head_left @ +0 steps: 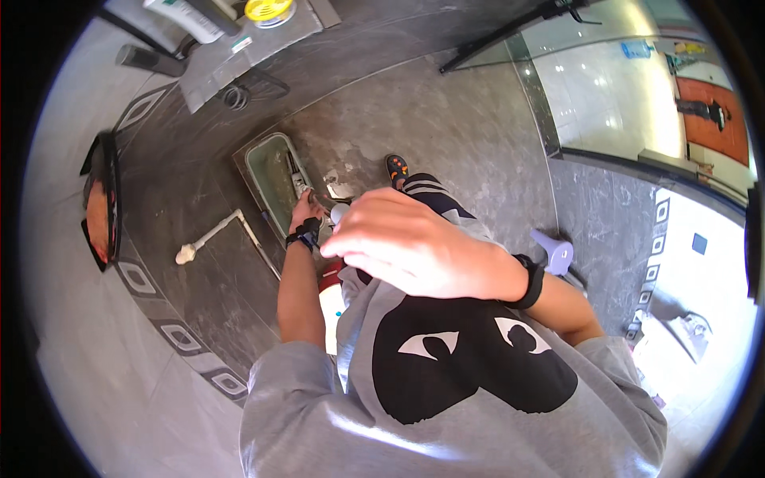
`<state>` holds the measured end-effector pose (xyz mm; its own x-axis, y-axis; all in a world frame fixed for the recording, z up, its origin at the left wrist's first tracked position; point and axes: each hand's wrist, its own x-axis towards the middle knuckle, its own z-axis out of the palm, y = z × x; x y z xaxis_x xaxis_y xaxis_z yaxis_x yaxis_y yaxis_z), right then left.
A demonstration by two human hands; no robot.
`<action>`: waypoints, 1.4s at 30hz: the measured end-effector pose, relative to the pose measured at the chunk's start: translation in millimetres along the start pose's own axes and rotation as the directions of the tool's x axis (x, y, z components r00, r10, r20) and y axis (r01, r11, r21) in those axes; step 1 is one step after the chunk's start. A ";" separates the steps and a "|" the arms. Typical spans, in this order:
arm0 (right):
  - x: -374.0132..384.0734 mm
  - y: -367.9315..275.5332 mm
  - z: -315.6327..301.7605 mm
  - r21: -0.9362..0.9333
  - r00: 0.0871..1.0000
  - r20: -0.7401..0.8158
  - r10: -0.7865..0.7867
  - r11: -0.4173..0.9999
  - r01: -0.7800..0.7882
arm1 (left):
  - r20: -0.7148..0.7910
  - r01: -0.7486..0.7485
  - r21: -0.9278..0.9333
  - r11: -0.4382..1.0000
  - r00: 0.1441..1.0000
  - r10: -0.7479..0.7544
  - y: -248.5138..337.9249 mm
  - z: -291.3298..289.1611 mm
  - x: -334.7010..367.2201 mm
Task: Cleaning the floor inside a bathroom shower stall using a squeegee and bucket.
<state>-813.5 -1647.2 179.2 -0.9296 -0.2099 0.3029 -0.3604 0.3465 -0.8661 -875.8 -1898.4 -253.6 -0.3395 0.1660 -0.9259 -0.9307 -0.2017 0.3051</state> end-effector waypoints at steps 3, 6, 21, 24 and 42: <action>9.8 -2.4 5.6 0.092 0.999 0.038 0.022 0.995 -0.026 | 0.191 -0.117 0.305 0.945 0.980 0.059 10.2 -41.0 -8.6; 16.4 2.6 12.8 0.230 0.996 0.015 0.086 0.969 -0.087 | 0.143 -0.107 0.278 0.955 0.987 0.069 26.9 -116.8 -24.1; 43.4 22.8 23.0 0.518 0.977 -0.094 0.189 0.848 -0.114 | 0.303 -0.054 0.952 -0.300 0.060 0.951 178.2 -223.1 -244.8; 45.4 25.7 29.0 0.467 0.983 -0.109 0.147 0.881 -0.080 | -0.039 -0.082 0.989 0.121 0.648 0.760 188.4 -197.8 -235.7; -8.4 46.1 21.9 0.572 0.782 -0.535 0.321 0.818 0.055 | 0.040 0.199 0.944 -0.265 0.724 0.689 223.4 -238.3 -176.3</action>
<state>-820.6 -1649.5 128.1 -0.8834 0.4361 0.1713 -0.3022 -0.2509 -0.9197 -991.5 -2202.7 -75.3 -0.8925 0.0202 -0.4506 0.0503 0.9972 -0.0550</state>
